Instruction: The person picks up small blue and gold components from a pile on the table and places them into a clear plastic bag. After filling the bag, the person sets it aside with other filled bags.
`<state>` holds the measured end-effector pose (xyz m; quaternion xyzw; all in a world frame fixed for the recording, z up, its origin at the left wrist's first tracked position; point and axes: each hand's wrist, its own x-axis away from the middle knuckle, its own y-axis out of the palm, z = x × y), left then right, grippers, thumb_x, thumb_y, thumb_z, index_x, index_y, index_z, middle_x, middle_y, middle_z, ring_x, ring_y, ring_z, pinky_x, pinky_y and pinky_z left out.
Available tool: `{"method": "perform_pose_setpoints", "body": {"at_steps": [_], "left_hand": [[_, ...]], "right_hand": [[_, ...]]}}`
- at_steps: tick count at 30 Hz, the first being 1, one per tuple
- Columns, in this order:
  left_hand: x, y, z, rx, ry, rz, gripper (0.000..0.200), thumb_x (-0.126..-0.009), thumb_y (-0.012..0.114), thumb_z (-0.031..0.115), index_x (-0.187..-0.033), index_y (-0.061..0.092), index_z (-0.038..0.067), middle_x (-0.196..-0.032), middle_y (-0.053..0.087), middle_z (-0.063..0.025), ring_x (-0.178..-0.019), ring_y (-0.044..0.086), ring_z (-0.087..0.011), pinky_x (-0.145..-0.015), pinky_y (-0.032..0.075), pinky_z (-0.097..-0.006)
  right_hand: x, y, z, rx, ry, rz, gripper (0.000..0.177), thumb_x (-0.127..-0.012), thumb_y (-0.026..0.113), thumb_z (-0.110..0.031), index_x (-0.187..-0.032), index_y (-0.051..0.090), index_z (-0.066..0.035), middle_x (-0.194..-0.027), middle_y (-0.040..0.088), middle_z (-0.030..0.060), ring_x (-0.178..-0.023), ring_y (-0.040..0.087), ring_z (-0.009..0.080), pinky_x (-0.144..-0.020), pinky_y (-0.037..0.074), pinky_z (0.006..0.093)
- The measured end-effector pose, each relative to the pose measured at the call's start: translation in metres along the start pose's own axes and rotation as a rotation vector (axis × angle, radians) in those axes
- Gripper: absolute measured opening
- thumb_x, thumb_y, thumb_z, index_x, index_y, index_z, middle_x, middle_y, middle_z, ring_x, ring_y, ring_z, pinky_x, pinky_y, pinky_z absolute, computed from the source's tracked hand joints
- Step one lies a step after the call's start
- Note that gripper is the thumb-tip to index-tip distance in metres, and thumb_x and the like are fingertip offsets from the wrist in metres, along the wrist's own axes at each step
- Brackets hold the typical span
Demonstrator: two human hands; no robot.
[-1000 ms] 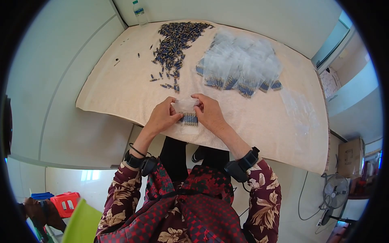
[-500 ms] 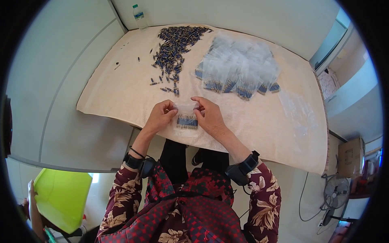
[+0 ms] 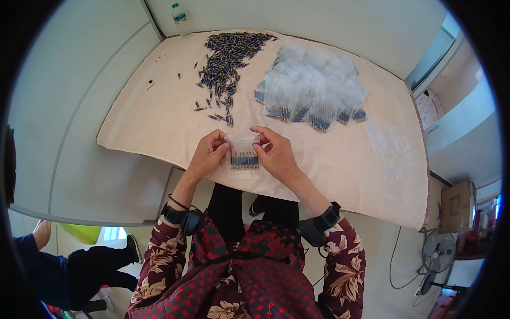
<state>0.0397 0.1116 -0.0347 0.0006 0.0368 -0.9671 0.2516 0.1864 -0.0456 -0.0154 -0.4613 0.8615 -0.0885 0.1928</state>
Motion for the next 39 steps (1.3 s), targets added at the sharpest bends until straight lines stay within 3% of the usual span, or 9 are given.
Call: {"method": "perform_pose_setpoints", "body": {"at_steps": [8,13,20,22,25,29,34,39], "left_hand": [[-0.003,0.002,-0.002,0.032,0.08,-0.012,0.005,-0.091,0.053,0.003,-0.096,0.053,0.002,-0.084,0.064,-0.0016,-0.069,0.055,-0.0042,-0.062,0.043,-0.0193],[-0.004,0.008,0.007,0.061,0.063,-0.01,0.007,-0.089,0.058,0.005,-0.095,0.056,0.001,-0.082,0.064,-0.0015,-0.074,0.057,-0.0058,-0.068,0.045,-0.0202],[-0.015,0.007,0.004,0.07,0.061,0.045,0.009,-0.088,0.061,0.008,-0.094,0.06,0.0,-0.083,0.066,-0.0031,-0.074,0.059,-0.0068,-0.068,0.047,-0.0209],[-0.02,0.011,0.001,0.091,0.077,0.031,0.009,-0.088,0.061,0.008,-0.091,0.061,0.0,-0.082,0.065,-0.0029,-0.073,0.059,-0.0068,-0.067,0.047,-0.0208],[-0.021,0.011,0.0,0.107,0.067,0.031,0.009,-0.088,0.062,0.009,-0.089,0.062,0.0,-0.081,0.066,-0.0036,-0.072,0.06,-0.0074,-0.067,0.048,-0.0213],[-0.019,0.013,0.005,0.098,0.028,0.08,0.009,-0.087,0.062,0.008,-0.087,0.063,0.0,-0.078,0.066,-0.0043,-0.07,0.06,-0.0082,-0.066,0.048,-0.0214],[-0.02,0.013,-0.001,0.101,0.032,0.1,0.009,-0.088,0.063,0.009,-0.085,0.063,0.0,-0.077,0.066,-0.0044,-0.069,0.059,-0.0082,-0.067,0.048,-0.0208],[-0.021,0.015,-0.002,0.128,0.034,0.125,0.009,-0.088,0.063,0.009,-0.085,0.063,0.0,-0.077,0.066,-0.0047,-0.07,0.061,-0.0087,-0.068,0.049,-0.0214]], "right_hand": [[-0.003,-0.003,0.009,-0.287,0.158,-0.018,0.038,-0.083,0.061,0.003,-0.121,0.056,0.003,-0.092,0.063,0.0025,-0.084,0.059,0.0059,-0.076,0.049,0.0197],[-0.006,-0.003,0.016,-0.275,0.194,-0.061,0.036,-0.084,0.061,0.002,-0.119,0.056,0.004,-0.093,0.064,0.0036,-0.085,0.06,0.0068,-0.079,0.049,0.0199],[-0.01,0.002,0.027,-0.264,0.162,-0.039,0.03,-0.085,0.062,-0.001,-0.114,0.058,0.004,-0.091,0.064,0.0045,-0.077,0.061,0.0068,-0.067,0.05,0.0203],[-0.012,0.009,0.024,-0.363,0.17,0.088,0.022,-0.081,0.068,-0.011,-0.097,0.067,0.004,-0.077,0.066,0.0048,-0.065,0.058,0.0074,-0.06,0.048,0.022],[-0.018,0.011,0.023,-0.136,0.215,0.089,0.02,-0.082,0.067,-0.016,-0.085,0.069,0.003,-0.068,0.065,0.0054,-0.06,0.058,0.0079,-0.056,0.047,0.0243],[-0.023,0.015,0.022,-0.083,0.172,0.096,0.023,-0.082,0.067,-0.02,-0.076,0.068,0.003,-0.061,0.063,0.0058,-0.057,0.057,0.0084,-0.054,0.045,0.0259],[-0.021,0.014,0.016,-0.086,0.182,0.099,0.022,-0.081,0.067,-0.018,-0.075,0.066,0.003,-0.063,0.063,0.0066,-0.057,0.056,0.0087,-0.053,0.044,0.0253],[-0.018,0.015,0.011,-0.033,0.107,0.116,0.019,-0.085,0.066,-0.016,-0.078,0.066,0.002,-0.065,0.062,0.0001,-0.063,0.056,0.0047,-0.056,0.045,0.0209]]}}
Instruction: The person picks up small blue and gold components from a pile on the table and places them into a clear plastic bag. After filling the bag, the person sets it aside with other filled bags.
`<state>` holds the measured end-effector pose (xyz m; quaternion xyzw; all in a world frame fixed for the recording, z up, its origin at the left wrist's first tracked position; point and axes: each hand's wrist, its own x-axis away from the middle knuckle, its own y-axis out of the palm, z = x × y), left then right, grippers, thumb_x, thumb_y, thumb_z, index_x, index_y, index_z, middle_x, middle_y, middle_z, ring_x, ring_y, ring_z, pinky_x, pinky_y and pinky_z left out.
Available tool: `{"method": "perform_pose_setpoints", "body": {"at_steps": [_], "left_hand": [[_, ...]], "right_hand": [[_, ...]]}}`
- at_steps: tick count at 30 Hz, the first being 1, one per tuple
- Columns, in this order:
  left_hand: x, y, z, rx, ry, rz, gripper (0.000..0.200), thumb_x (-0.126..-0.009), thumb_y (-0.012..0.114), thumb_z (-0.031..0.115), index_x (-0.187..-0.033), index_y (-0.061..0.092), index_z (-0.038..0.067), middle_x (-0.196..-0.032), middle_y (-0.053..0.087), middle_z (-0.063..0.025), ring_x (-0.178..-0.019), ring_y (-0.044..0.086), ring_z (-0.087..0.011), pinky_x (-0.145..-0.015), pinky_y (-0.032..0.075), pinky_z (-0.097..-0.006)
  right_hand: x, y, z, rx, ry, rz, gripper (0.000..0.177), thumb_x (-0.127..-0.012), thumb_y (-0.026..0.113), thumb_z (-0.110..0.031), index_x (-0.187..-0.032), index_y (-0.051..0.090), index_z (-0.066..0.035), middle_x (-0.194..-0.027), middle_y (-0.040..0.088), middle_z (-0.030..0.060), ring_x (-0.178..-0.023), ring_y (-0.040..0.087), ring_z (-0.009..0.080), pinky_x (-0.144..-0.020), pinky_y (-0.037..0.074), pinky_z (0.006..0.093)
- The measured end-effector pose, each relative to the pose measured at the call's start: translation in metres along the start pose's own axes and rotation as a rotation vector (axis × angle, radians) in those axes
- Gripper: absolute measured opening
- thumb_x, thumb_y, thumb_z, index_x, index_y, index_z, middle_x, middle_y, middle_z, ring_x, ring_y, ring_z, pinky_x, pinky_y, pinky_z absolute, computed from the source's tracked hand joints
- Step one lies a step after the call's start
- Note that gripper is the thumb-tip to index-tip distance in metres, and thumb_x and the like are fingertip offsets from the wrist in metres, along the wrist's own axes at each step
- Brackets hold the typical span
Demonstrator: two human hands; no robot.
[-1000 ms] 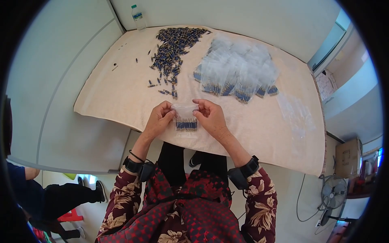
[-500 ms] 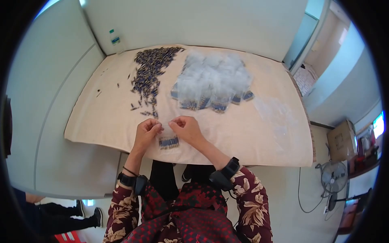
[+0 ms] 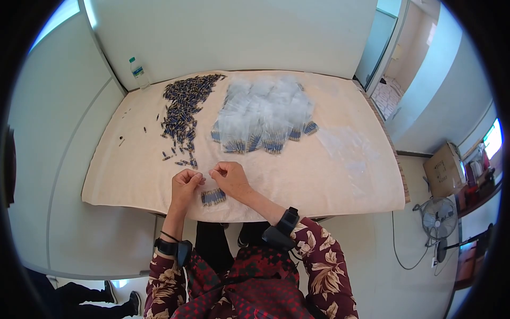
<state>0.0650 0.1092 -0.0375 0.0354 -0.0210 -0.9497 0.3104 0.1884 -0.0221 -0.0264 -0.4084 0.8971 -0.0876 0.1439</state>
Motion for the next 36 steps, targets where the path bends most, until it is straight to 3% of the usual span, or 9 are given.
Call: {"method": "perform_pose_setpoints", "body": {"at_steps": [7,10,15,21,27,31,34,36], "left_hand": [[0.002,0.0,0.001,0.004,0.018,-0.027,0.01,-0.089,0.062,0.009,-0.087,0.064,0.0,-0.078,0.065,-0.0039,-0.071,0.061,-0.0082,-0.07,0.049,-0.0213],[0.003,-0.002,0.003,-0.015,0.027,-0.062,0.011,-0.09,0.061,0.009,-0.089,0.064,-0.001,-0.08,0.065,-0.0031,-0.073,0.061,-0.0075,-0.071,0.049,-0.0206],[0.007,-0.002,0.004,0.106,-0.007,0.019,0.015,-0.092,0.058,0.011,-0.098,0.063,-0.001,-0.087,0.065,-0.004,-0.076,0.06,-0.0078,-0.073,0.049,-0.0208],[0.007,-0.001,-0.011,0.056,0.04,0.019,0.016,-0.093,0.057,0.009,-0.103,0.06,-0.003,-0.089,0.065,-0.0047,-0.079,0.061,-0.009,-0.074,0.051,-0.0225],[0.006,-0.004,-0.018,0.044,0.058,0.021,0.014,-0.092,0.056,0.006,-0.102,0.061,-0.003,-0.088,0.065,-0.0054,-0.08,0.062,-0.0097,-0.074,0.051,-0.0231],[0.008,-0.004,-0.016,-0.01,0.077,0.033,0.014,-0.091,0.056,0.005,-0.101,0.061,-0.003,-0.087,0.065,-0.0055,-0.08,0.062,-0.0103,-0.073,0.051,-0.0233],[0.009,-0.004,-0.017,-0.082,0.114,0.032,0.013,-0.091,0.055,0.004,-0.1,0.061,-0.004,-0.085,0.065,-0.0057,-0.078,0.061,-0.0108,-0.072,0.05,-0.0234],[0.008,-0.004,-0.019,-0.098,0.13,0.034,0.013,-0.09,0.056,0.004,-0.099,0.06,-0.004,-0.083,0.064,-0.0055,-0.075,0.06,-0.0104,-0.071,0.049,-0.023]], "right_hand": [[0.015,0.003,-0.004,-0.183,-0.071,0.031,0.018,-0.086,0.065,-0.012,-0.08,0.064,0.004,-0.068,0.064,0.0046,-0.065,0.061,0.0084,-0.059,0.048,0.0231],[0.023,-0.005,-0.011,-0.248,0.002,-0.055,0.015,-0.092,0.059,-0.011,-0.091,0.064,0.004,-0.081,0.066,0.0047,-0.075,0.065,0.01,-0.065,0.052,0.0226],[0.033,-0.029,-0.03,-0.343,0.089,-0.037,0.015,-0.093,0.058,-0.012,-0.094,0.063,0.003,-0.082,0.067,0.0069,-0.078,0.067,0.0138,-0.063,0.054,0.0241],[0.008,-0.08,-0.041,-0.323,0.048,0.034,0.016,-0.094,0.057,-0.013,-0.091,0.063,0.002,-0.081,0.067,0.0076,-0.074,0.068,0.0147,-0.058,0.054,0.0238],[-0.046,-0.125,-0.008,-0.169,0.125,0.139,0.019,-0.093,0.059,-0.017,-0.088,0.064,0.0,-0.074,0.067,0.0083,-0.067,0.067,0.012,-0.053,0.051,0.0224],[-0.079,-0.139,0.019,-0.169,0.098,0.274,0.019,-0.089,0.063,-0.018,-0.09,0.065,0.001,-0.072,0.067,0.0095,-0.061,0.065,0.0148,-0.054,0.051,0.0255],[-0.088,-0.154,0.028,0.609,-0.147,0.391,0.023,-0.084,0.067,-0.018,-0.098,0.064,0.001,-0.078,0.067,0.0109,-0.065,0.064,0.021,-0.061,0.051,0.0318],[-0.089,-0.147,0.043,0.581,-0.439,0.743,0.026,-0.081,0.066,-0.017,-0.103,0.062,-0.003,-0.091,0.064,0.014,-0.078,0.061,0.0324,-0.072,0.049,0.0382]]}}
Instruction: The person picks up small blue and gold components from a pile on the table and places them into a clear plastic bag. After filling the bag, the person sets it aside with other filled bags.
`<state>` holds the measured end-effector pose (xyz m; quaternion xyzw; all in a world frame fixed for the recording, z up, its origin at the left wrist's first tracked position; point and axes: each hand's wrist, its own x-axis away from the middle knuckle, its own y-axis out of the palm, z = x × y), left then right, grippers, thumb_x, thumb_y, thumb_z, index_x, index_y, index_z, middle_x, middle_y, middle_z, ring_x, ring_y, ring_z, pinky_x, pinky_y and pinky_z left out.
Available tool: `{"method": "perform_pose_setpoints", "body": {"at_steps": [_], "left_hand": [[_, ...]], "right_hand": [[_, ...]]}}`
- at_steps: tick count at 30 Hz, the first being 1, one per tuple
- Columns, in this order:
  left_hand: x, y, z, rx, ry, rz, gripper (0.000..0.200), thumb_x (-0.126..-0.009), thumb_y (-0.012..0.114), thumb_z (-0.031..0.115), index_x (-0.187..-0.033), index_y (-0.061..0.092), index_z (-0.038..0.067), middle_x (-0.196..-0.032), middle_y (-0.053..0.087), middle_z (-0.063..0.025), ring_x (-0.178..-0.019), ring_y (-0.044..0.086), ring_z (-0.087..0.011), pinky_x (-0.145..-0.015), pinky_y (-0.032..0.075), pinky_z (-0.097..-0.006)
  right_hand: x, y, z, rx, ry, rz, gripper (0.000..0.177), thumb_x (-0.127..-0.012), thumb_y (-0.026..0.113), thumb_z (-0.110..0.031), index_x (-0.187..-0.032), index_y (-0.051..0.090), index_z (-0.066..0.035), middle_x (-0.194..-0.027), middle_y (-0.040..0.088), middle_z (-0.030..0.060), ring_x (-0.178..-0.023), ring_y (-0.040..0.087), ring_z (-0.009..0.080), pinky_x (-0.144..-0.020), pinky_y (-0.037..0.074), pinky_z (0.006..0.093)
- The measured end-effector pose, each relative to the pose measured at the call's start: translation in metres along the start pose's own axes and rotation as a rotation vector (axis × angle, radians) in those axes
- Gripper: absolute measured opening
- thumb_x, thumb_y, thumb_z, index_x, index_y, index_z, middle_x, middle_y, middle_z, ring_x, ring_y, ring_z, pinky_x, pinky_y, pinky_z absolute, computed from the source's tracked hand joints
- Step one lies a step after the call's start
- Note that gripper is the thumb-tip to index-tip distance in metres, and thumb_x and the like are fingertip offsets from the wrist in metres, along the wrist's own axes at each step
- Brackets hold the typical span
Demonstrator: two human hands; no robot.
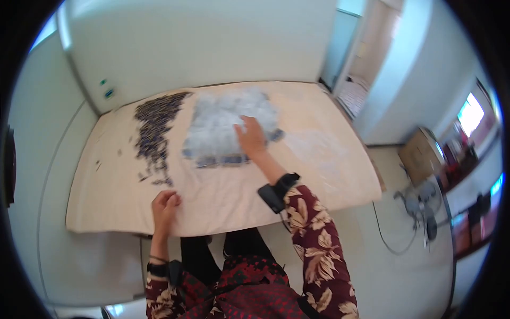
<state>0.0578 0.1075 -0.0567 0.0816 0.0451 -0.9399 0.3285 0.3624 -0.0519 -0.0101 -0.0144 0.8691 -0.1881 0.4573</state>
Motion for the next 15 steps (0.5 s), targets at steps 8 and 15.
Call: {"method": "perform_pose_setpoints", "body": {"at_steps": [8,15], "left_hand": [[0.0,0.0,-0.003,0.097,-0.015,-0.026,0.012,-0.092,0.053,0.003,-0.1,0.059,-0.004,-0.084,0.062,-0.0052,-0.076,0.058,-0.0099,-0.073,0.048,-0.0227],[0.002,0.002,0.003,0.102,-0.01,-0.015,0.01,-0.092,0.053,0.002,-0.098,0.058,-0.004,-0.084,0.061,-0.0052,-0.076,0.055,-0.0093,-0.074,0.047,-0.0227]], "right_hand": [[0.037,-0.076,-0.007,-0.082,0.134,-0.162,0.023,-0.08,0.065,-0.007,-0.103,0.064,-0.003,-0.086,0.065,0.0134,-0.077,0.064,0.0241,-0.067,0.05,0.0333],[0.064,-0.184,0.024,0.279,0.192,-0.169,0.02,-0.078,0.066,-0.005,-0.098,0.066,-0.004,-0.087,0.065,0.0105,-0.078,0.064,0.0226,-0.068,0.05,0.0318]]}}
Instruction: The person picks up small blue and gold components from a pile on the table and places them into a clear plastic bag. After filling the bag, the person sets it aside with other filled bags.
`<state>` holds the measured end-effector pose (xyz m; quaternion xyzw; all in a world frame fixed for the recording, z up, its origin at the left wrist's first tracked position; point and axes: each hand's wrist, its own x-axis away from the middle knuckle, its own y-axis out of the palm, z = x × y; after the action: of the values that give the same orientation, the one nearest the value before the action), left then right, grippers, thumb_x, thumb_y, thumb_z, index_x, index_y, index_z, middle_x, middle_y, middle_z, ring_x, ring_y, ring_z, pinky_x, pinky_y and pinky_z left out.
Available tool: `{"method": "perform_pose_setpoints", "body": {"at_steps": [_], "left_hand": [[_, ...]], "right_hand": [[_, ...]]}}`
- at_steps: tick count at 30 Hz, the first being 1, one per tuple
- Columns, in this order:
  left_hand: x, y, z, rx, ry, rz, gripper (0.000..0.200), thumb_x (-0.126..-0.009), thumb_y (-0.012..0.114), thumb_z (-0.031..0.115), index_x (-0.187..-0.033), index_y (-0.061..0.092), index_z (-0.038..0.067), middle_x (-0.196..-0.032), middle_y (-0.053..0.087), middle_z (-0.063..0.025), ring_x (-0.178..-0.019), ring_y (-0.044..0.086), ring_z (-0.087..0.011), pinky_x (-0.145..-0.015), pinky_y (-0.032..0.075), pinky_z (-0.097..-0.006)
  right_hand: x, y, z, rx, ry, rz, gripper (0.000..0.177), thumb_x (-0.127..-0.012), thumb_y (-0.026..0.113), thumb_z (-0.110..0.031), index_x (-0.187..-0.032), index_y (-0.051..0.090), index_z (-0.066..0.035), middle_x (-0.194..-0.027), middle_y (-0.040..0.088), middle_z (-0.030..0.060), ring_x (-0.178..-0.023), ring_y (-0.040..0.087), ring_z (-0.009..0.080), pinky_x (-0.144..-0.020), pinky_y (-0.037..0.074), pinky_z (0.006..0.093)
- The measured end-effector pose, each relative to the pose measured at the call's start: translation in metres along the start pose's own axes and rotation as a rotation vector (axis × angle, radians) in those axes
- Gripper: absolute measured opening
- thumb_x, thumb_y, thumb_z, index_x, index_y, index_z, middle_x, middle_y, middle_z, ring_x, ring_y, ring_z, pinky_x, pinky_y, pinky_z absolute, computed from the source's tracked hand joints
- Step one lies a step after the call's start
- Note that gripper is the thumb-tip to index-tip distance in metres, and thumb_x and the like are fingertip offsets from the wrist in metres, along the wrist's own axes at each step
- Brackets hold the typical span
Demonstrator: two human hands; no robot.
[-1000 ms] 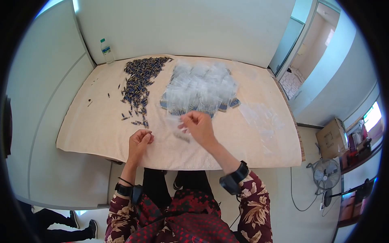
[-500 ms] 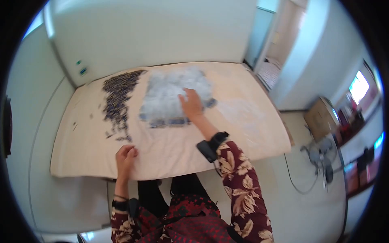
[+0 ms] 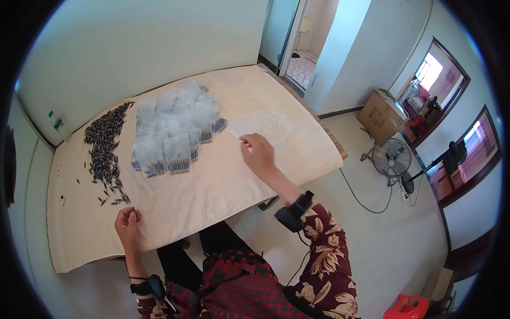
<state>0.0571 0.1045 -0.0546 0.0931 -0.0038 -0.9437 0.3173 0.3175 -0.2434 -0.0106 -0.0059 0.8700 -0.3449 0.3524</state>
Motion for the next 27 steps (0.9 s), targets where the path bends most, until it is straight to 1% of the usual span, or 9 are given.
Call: {"method": "perform_pose_setpoints", "body": {"at_steps": [3,5,10,14,19,21,22,25,27], "left_hand": [[0.001,0.0,0.001,-0.031,-0.005,-0.001,0.013,-0.093,0.054,0.006,-0.1,0.059,-0.003,-0.085,0.062,-0.005,-0.076,0.057,-0.0094,-0.075,0.048,-0.0227],[0.003,-0.001,0.0,-0.039,-0.006,-0.003,0.013,-0.093,0.054,0.006,-0.101,0.059,-0.003,-0.085,0.062,-0.005,-0.076,0.057,-0.0095,-0.075,0.048,-0.0226],[0.002,0.002,0.003,-0.039,0.006,0.005,0.012,-0.093,0.054,0.005,-0.1,0.058,-0.004,-0.084,0.062,-0.0052,-0.076,0.056,-0.0096,-0.074,0.047,-0.0227],[0.003,0.0,0.0,-0.039,0.009,0.005,0.012,-0.093,0.054,0.004,-0.099,0.058,-0.004,-0.083,0.061,-0.0054,-0.076,0.055,-0.0097,-0.074,0.047,-0.0227],[0.001,-0.002,-0.003,-0.031,0.016,-0.008,0.013,-0.093,0.053,0.005,-0.1,0.059,-0.004,-0.083,0.062,-0.0054,-0.075,0.056,-0.01,-0.073,0.047,-0.0233],[0.0,-0.001,-0.006,-0.036,0.025,-0.005,0.013,-0.093,0.053,0.005,-0.1,0.059,-0.004,-0.083,0.062,-0.0056,-0.075,0.056,-0.0104,-0.073,0.047,-0.0235],[-0.002,-0.002,-0.007,-0.044,0.031,-0.016,0.013,-0.093,0.053,0.005,-0.1,0.059,-0.005,-0.082,0.062,-0.0057,-0.074,0.056,-0.0108,-0.072,0.048,-0.0237],[-0.001,-0.003,-0.008,-0.039,0.043,-0.02,0.014,-0.092,0.054,0.004,-0.1,0.059,-0.005,-0.081,0.062,-0.0062,-0.073,0.057,-0.0119,-0.071,0.048,-0.0243],[0.001,-0.003,-0.004,-0.017,0.037,0.001,0.015,-0.092,0.055,0.006,-0.102,0.059,-0.005,-0.081,0.062,-0.0061,-0.074,0.058,-0.012,-0.071,0.048,-0.0245]], "right_hand": [[0.016,-0.036,0.032,0.281,-0.029,0.046,0.037,-0.077,0.069,-0.012,-0.112,0.06,-0.005,-0.098,0.064,0.0125,-0.088,0.062,0.0257,-0.076,0.049,0.0366],[0.022,-0.053,0.046,0.717,0.178,-0.061,0.054,-0.076,0.071,-0.022,-0.124,0.052,-0.004,-0.106,0.061,0.0162,-0.097,0.058,0.0301,-0.082,0.047,0.0422],[0.028,-0.075,0.057,0.719,0.384,-0.208,0.064,-0.074,0.072,-0.03,-0.127,0.048,-0.002,-0.108,0.06,0.0196,-0.1,0.057,0.0334,-0.085,0.046,0.0457],[0.026,-0.079,0.064,0.581,0.368,-0.092,0.062,-0.071,0.076,-0.03,-0.121,0.053,-0.001,-0.1,0.063,0.0169,-0.091,0.06,0.0316,-0.078,0.048,0.0427],[0.013,-0.079,0.043,0.195,0.407,-0.223,0.04,-0.075,0.075,-0.023,-0.104,0.062,0.0,-0.082,0.065,0.0097,-0.07,0.061,0.021,-0.063,0.049,0.0331],[0.018,-0.066,0.011,-0.019,0.35,-0.305,0.026,-0.079,0.072,-0.019,-0.095,0.065,0.0,-0.075,0.065,0.0053,-0.062,0.059,0.014,-0.056,0.046,0.0274],[0.018,-0.058,-0.008,-0.034,0.34,-0.323,0.026,-0.079,0.072,-0.019,-0.095,0.065,0.0,-0.075,0.065,0.0053,-0.062,0.059,0.014,-0.056,0.046,0.0274],[0.026,-0.03,-0.083,-0.548,0.314,-0.358,0.017,-0.087,0.065,-0.016,-0.091,0.067,0.0,-0.074,0.064,0.0023,-0.062,0.057,0.0076,-0.054,0.045,0.0224],[0.027,-0.011,-0.122,-0.711,0.346,-0.469,0.018,-0.088,0.064,-0.017,-0.092,0.067,0.0,-0.076,0.065,0.0025,-0.062,0.057,0.0073,-0.054,0.045,0.0217]]}}
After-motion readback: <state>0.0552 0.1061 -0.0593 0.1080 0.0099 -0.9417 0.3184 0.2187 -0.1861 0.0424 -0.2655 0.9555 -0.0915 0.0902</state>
